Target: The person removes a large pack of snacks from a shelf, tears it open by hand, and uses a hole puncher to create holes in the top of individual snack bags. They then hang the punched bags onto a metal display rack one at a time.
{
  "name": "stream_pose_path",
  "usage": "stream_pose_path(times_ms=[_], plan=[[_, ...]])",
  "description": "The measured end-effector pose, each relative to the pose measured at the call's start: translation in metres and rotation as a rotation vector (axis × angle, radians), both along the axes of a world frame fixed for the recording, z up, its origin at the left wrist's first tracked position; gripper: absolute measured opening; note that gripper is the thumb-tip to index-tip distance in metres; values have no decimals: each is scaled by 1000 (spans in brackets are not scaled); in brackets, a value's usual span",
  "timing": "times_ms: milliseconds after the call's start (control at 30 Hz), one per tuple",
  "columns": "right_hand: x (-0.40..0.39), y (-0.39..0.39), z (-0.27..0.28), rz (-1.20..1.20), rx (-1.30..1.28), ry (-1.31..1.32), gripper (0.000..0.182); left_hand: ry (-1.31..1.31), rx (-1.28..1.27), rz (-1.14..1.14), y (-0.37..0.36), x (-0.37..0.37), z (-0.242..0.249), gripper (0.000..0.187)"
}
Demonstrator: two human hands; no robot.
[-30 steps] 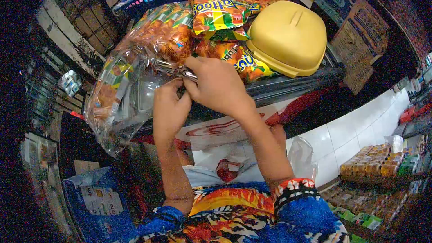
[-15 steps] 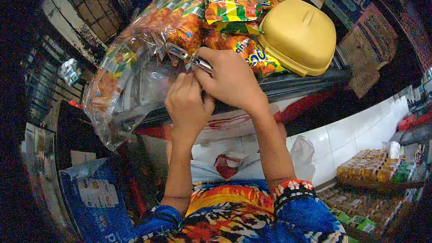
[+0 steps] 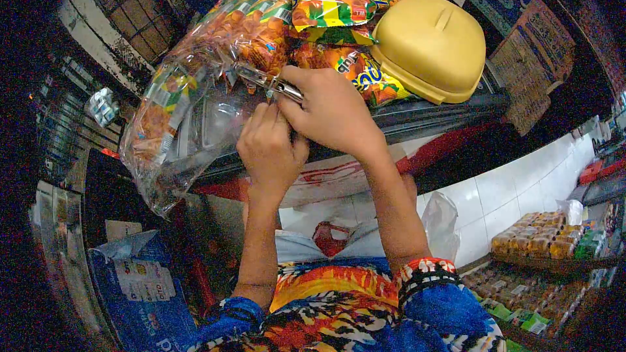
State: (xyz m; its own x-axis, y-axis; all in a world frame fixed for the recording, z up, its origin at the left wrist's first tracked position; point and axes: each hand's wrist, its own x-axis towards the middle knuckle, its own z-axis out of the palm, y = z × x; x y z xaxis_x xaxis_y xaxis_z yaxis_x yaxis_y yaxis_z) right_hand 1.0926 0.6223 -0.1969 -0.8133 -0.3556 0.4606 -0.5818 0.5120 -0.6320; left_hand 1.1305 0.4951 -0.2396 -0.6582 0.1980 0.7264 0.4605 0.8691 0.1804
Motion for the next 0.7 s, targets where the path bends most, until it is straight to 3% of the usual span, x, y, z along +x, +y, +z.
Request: stream_pose_path(times_ms=[700], plan=[[1, -1, 1, -1, -7, -4, 19, 67, -18, -21, -2, -1, -3, 26]])
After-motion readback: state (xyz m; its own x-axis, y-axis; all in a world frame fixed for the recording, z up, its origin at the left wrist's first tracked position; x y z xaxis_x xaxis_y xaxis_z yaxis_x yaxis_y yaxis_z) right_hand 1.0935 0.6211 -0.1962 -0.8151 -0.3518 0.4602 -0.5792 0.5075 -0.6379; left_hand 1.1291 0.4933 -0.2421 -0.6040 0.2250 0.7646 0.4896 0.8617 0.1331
